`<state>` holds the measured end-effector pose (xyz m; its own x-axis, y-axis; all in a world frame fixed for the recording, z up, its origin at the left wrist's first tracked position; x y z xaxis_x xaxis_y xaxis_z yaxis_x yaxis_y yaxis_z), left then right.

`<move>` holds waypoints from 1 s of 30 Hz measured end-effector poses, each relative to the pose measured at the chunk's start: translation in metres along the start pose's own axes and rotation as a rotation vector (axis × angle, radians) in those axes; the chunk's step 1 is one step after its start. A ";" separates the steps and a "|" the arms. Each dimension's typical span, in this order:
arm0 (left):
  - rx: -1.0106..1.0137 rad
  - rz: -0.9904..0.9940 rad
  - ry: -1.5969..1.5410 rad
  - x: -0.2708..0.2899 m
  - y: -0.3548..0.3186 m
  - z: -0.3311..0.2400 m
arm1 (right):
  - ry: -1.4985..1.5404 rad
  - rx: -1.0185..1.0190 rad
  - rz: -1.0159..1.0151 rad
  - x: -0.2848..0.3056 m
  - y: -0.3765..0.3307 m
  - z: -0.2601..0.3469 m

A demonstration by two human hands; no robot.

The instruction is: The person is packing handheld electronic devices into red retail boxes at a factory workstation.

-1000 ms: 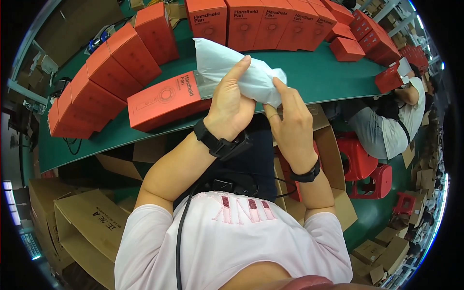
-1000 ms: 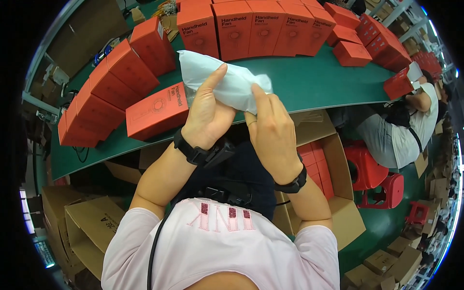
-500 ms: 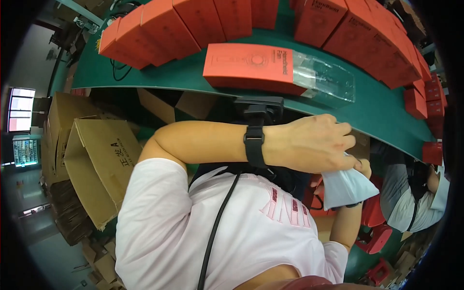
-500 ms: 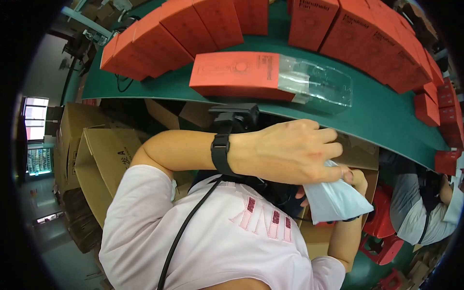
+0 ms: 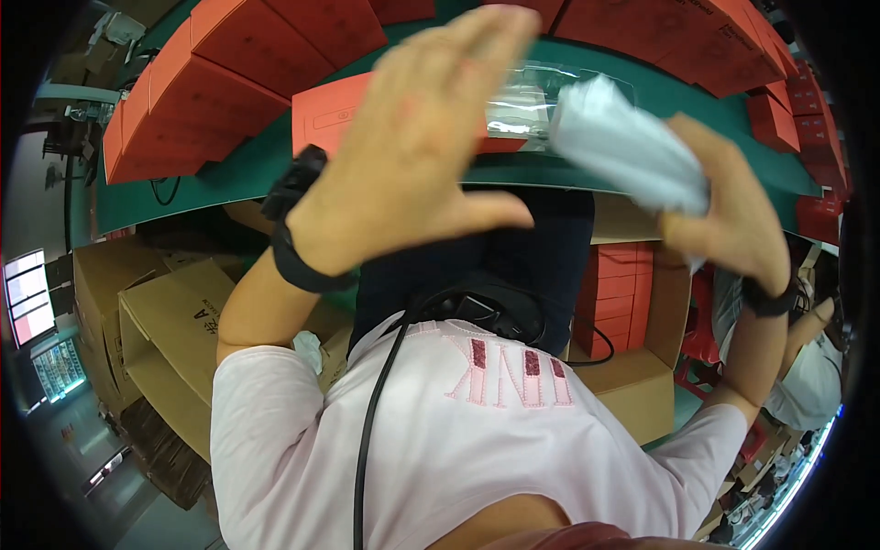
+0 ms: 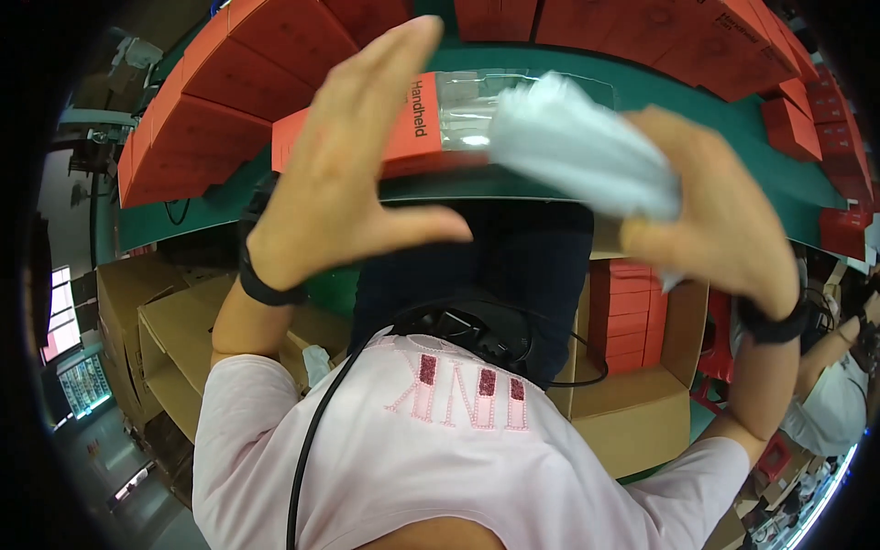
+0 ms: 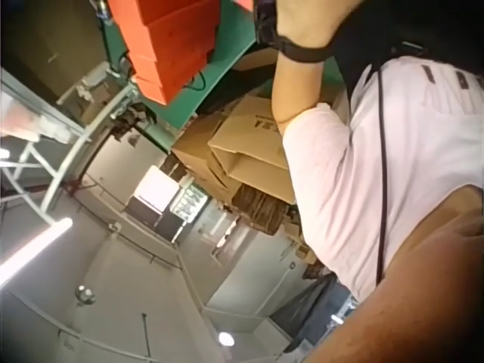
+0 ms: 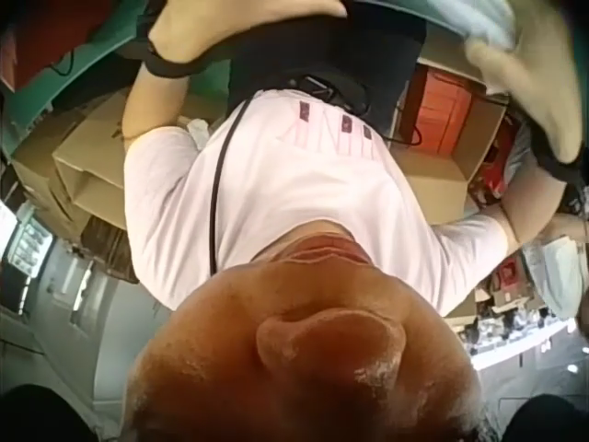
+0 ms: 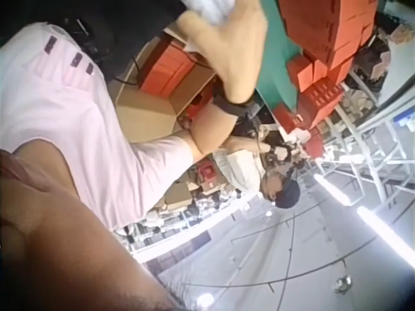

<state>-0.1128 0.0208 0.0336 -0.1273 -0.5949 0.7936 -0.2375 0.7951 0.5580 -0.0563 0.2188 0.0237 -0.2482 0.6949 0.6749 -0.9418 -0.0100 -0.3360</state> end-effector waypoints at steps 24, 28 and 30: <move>0.191 0.297 0.286 -0.076 -0.017 0.037 | -0.366 0.080 -0.558 0.007 0.046 -0.042; 0.294 0.413 0.316 -0.083 -0.013 0.042 | -0.010 -0.362 -0.286 -0.006 0.056 -0.099; 0.244 0.301 0.248 -0.068 -0.013 0.034 | 0.399 -0.408 -0.138 -0.027 0.058 -0.111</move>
<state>-0.1339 0.0470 -0.0354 0.0021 -0.2719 0.9623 -0.4488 0.8597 0.2439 -0.0793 0.2788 -0.0870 0.0490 0.8879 0.4575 -0.7766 0.3219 -0.5416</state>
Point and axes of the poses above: each hand's wrist, its own y-axis towards the middle knuckle, its own x-axis out of the back of the hand, z = x × y, the point moved 9 cm from there along y, towards the middle knuckle, and after that the axes turned 13 degrees about -x, right-handed, at the moved point
